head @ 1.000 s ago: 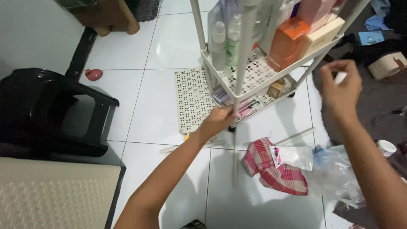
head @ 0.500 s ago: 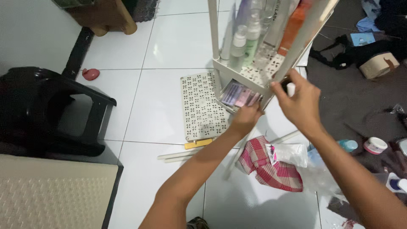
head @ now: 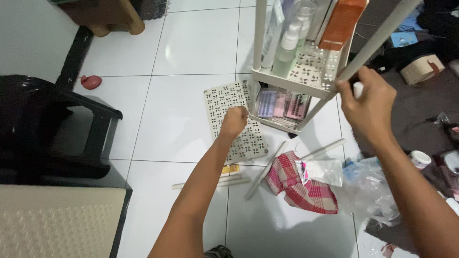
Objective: The person assembles a white plastic rolling cart by inserting vertical poles into the base and attaching perforated shelves. They wipe a small bottle with a cloth, then continue attaching wheels and shelves to the frame.
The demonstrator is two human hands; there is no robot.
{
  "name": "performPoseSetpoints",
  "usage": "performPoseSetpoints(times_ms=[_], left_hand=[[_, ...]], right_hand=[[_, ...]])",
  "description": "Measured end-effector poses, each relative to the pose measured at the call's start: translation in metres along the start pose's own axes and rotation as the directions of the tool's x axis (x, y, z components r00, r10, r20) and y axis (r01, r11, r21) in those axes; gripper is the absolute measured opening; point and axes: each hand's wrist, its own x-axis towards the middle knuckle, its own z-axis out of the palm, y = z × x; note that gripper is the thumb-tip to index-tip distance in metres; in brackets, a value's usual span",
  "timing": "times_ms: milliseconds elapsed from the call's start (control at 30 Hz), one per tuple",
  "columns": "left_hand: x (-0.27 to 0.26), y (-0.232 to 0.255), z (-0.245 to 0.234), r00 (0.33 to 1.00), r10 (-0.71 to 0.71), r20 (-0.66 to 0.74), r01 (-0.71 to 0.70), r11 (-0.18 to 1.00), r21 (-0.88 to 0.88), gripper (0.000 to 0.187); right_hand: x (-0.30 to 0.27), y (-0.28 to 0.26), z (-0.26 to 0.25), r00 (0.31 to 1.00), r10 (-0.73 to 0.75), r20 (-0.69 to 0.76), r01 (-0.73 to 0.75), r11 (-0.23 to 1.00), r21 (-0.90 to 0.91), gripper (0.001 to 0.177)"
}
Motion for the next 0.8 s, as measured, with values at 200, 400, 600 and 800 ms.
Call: performPoseSetpoints(times_ms=[200,400,600,800], left_hand=[[0.025,-0.046,0.067,0.981,0.147,-0.123,-0.154,0.987,-0.046,0.041],[0.021,-0.021,0.089,0.995,-0.098,-0.014,0.092,0.971,-0.219,0.051],[0.037,0.0,0.084,0.999,0.009,0.047,-0.008,1.0,-0.015,0.062],[0.053,-0.014,0.096,0.981,-0.141,0.134,0.152,0.986,-0.074,0.064]], right_hand=[[0.004,0.018,-0.006,0.998,0.067,0.022,-0.065,0.996,-0.056,0.012],[0.003,0.032,-0.006,0.997,0.08,-0.019,-0.08,0.997,0.016,0.015],[0.013,0.042,-0.007,0.998,0.057,-0.019,-0.057,0.998,-0.031,0.011],[0.024,0.03,-0.008,0.997,0.063,-0.041,-0.064,0.998,-0.011,0.012]])
